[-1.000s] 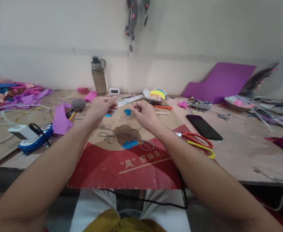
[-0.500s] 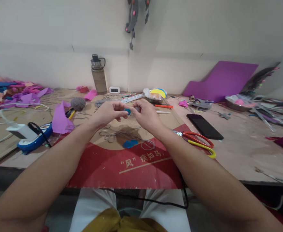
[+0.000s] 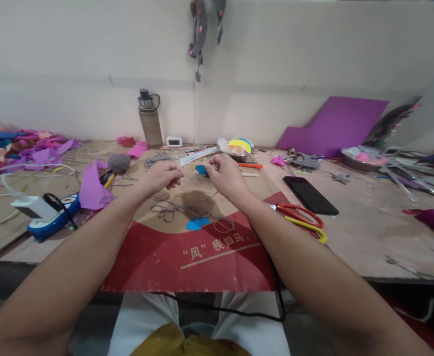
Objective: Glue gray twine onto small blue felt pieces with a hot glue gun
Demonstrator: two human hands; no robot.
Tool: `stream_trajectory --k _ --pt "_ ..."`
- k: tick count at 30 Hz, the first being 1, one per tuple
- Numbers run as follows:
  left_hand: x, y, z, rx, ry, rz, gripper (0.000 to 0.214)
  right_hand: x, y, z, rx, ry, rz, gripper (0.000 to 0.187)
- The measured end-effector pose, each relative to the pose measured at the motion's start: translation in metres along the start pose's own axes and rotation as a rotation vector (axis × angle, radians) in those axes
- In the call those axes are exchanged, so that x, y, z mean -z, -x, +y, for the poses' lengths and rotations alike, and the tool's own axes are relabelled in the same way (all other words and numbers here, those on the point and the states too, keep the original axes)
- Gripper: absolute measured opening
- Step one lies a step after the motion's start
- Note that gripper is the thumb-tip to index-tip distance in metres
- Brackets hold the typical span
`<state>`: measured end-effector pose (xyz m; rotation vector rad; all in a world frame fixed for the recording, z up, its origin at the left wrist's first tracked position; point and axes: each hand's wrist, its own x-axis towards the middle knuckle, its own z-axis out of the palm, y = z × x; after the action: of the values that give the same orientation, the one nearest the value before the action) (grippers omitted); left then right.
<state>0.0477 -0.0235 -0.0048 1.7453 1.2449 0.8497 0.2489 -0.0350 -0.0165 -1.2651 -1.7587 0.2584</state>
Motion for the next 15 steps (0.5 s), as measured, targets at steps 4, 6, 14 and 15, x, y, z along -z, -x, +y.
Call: stream_trajectory --k 4,6,14,15 --pt "0.0 -0.001 -0.001 -0.038 0.03 -0.006 0.02 -0.001 -0.002 0.004 -0.003 0.01 0.007 0.011" --pt "0.0 -0.002 -0.001 -0.022 0.097 -0.001 0.022 -0.003 -0.001 0.005 0.002 0.011 0.006 0.01" --pt "0.0 -0.01 -0.012 0.002 0.311 0.143 0.016 -0.007 0.002 0.002 0.009 -0.02 -0.022 0.011" --pt "-0.001 -0.01 -0.014 -0.008 0.306 0.154 0.018 -0.007 0.002 0.001 0.013 -0.02 -0.027 0.011"
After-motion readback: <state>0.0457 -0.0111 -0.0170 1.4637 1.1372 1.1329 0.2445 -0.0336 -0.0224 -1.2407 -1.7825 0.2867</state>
